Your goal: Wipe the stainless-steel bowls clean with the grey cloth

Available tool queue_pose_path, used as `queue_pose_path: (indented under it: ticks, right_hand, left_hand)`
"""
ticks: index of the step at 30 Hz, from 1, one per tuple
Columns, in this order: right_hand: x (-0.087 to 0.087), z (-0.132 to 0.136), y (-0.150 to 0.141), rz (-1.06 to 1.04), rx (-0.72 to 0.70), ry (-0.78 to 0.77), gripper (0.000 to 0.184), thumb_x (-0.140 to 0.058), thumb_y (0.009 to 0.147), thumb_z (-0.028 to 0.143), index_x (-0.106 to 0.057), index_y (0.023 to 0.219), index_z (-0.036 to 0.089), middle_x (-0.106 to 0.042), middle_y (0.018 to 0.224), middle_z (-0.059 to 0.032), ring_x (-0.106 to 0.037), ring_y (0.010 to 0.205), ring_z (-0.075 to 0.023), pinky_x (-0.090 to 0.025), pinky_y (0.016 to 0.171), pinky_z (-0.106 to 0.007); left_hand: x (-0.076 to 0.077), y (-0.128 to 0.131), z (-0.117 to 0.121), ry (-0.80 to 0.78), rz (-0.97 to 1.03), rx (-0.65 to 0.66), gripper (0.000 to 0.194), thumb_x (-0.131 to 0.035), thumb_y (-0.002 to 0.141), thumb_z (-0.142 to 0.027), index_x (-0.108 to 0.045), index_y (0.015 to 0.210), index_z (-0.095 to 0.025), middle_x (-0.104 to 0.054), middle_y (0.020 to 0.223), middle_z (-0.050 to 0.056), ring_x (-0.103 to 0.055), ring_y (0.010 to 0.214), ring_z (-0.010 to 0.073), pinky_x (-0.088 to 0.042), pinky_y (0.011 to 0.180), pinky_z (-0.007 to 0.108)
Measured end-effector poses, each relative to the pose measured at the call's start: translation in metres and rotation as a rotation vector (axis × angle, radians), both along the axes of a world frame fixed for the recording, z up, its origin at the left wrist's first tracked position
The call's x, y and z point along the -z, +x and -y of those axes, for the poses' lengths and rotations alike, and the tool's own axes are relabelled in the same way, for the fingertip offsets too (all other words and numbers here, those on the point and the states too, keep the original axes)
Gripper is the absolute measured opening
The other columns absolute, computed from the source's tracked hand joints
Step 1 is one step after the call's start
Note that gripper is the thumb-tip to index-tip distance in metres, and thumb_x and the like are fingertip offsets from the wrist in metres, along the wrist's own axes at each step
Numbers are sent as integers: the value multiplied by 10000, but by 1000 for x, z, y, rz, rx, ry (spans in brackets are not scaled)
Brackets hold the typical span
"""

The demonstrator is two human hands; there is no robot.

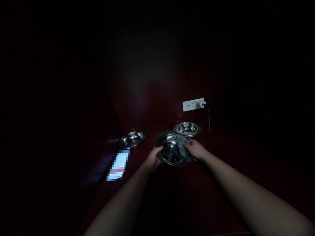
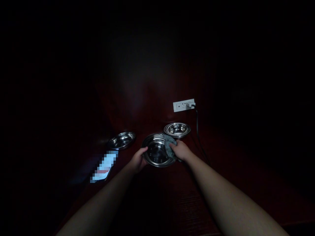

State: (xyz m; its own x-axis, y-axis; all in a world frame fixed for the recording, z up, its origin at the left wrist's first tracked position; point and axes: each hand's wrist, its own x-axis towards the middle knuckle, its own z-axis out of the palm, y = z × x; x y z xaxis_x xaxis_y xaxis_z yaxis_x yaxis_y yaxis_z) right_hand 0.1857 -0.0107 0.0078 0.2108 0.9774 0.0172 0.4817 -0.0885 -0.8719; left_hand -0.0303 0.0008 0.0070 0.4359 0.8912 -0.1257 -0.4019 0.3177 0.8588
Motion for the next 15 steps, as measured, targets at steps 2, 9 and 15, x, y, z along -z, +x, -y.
queue_pose_path:
  ticks: [2, 9, 15]
  right_hand:
    - [0, 0, 1, 24, -4, -10, 223, -548, 851, 307, -623, 913, 106, -710, 875, -117, -671, 700, -159, -497, 597, -221]
    - [-2, 6, 3, -2, -142, -44, 177, -556, 841, 301, -603, 841, 130, -690, 751, -75, -622, 596, -138, -458, 521, -213]
    - [-2, 8, 3, -36, -238, -56, 163, -594, 810, 308, -594, 774, 149, -636, 639, -19, -563, 538, -114, -429, 485, -200]
  left_hand:
    - [-1, -2, -1, -23, -39, 21, 380, -535, 818, -243, -545, 1178, -122, -700, 954, 133, -668, 849, 249, -528, 741, 412]
    - [1, -15, -6, -41, -134, 149, 293, -479, 815, -302, -662, 874, -81, -700, 743, 112, -632, 680, 206, -488, 677, 333]
    - [5, -18, -10, -54, -121, 229, 375, -481, 835, -380, -669, 964, -82, -711, 781, 112, -651, 773, 227, -462, 787, 347]
